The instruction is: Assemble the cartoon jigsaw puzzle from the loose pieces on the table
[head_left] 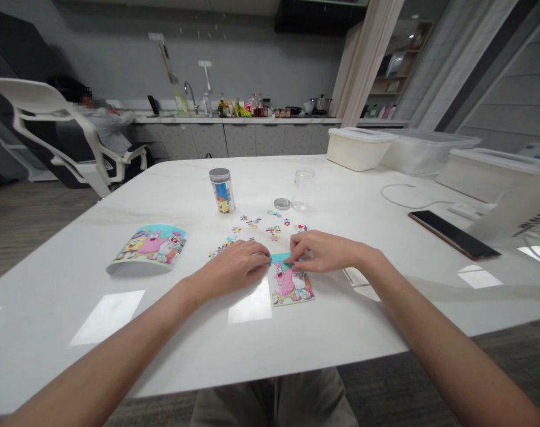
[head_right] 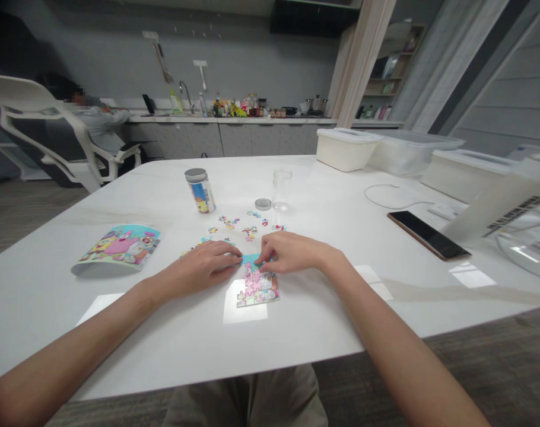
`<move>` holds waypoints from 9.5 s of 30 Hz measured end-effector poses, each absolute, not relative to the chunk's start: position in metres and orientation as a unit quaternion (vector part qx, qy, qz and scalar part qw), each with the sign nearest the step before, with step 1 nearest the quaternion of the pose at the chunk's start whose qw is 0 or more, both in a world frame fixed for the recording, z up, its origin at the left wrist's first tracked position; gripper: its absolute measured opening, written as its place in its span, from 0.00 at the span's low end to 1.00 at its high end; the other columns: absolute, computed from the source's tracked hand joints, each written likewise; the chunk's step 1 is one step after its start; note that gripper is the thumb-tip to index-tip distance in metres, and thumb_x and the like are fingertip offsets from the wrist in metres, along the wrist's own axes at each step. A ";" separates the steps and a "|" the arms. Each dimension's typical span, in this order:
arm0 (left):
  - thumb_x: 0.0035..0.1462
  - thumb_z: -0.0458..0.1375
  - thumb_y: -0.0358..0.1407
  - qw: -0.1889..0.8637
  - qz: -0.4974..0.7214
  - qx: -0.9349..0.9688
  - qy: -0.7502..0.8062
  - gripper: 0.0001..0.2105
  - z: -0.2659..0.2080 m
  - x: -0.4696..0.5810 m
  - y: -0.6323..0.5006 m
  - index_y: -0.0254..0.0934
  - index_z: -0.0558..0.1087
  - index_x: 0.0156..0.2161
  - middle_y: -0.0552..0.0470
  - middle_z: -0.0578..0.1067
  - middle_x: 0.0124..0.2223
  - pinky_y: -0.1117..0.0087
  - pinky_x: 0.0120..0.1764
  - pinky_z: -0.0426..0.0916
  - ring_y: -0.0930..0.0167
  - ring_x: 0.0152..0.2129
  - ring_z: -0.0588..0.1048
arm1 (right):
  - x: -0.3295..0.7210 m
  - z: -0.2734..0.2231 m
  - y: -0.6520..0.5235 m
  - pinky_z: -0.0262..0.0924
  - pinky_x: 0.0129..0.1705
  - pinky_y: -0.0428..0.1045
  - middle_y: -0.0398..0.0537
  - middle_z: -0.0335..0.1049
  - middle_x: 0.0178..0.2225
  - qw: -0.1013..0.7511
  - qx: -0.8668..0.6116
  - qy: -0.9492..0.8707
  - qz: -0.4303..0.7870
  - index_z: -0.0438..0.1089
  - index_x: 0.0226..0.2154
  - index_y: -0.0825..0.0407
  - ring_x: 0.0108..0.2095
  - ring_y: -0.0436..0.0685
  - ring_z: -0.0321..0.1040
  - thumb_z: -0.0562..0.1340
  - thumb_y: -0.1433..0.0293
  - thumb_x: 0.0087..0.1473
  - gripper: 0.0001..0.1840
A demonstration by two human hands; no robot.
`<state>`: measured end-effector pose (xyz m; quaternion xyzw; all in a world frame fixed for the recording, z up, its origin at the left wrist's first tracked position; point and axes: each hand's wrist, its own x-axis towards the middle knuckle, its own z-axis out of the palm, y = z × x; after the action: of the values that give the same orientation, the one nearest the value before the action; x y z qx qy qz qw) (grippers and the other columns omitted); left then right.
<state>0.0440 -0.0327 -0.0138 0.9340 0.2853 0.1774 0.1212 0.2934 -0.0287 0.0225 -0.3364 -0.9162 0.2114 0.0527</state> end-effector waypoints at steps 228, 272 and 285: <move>0.64 0.49 0.32 0.000 0.116 0.912 0.394 0.09 -0.008 0.007 -0.006 0.37 0.72 0.40 0.47 0.73 0.43 0.67 0.44 0.64 0.67 0.40 0.72 | 0.307 -0.027 0.011 0.56 0.48 0.51 0.55 0.65 0.41 0.195 -0.606 -0.769 0.065 0.72 0.40 0.55 0.44 0.60 0.64 0.54 0.80 0.51 0.16; 0.57 0.46 0.22 -0.038 0.131 0.837 0.531 0.13 -0.010 -0.005 0.001 0.36 0.69 0.42 0.45 0.75 0.42 0.64 0.41 0.63 0.63 0.40 0.74 | 0.315 -0.032 0.018 0.64 0.39 0.45 0.49 0.63 0.39 0.305 -0.580 -0.736 0.172 0.69 0.38 0.54 0.37 0.52 0.67 0.53 0.91 0.39 0.26; 0.61 0.46 0.27 -0.020 0.126 0.819 0.559 0.10 -0.006 -0.002 -0.004 0.36 0.69 0.42 0.45 0.75 0.40 0.66 0.38 0.63 0.64 0.37 0.74 | 0.308 -0.017 0.013 0.66 0.33 0.44 0.50 0.70 0.42 0.328 -0.570 -0.701 0.278 0.70 0.35 0.53 0.37 0.54 0.70 0.57 0.87 0.35 0.23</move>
<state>-0.0025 -0.0038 -0.0063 0.8194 0.5589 0.1256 -0.0201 0.3076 0.0133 -0.0171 -0.5697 -0.7006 0.2778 0.3279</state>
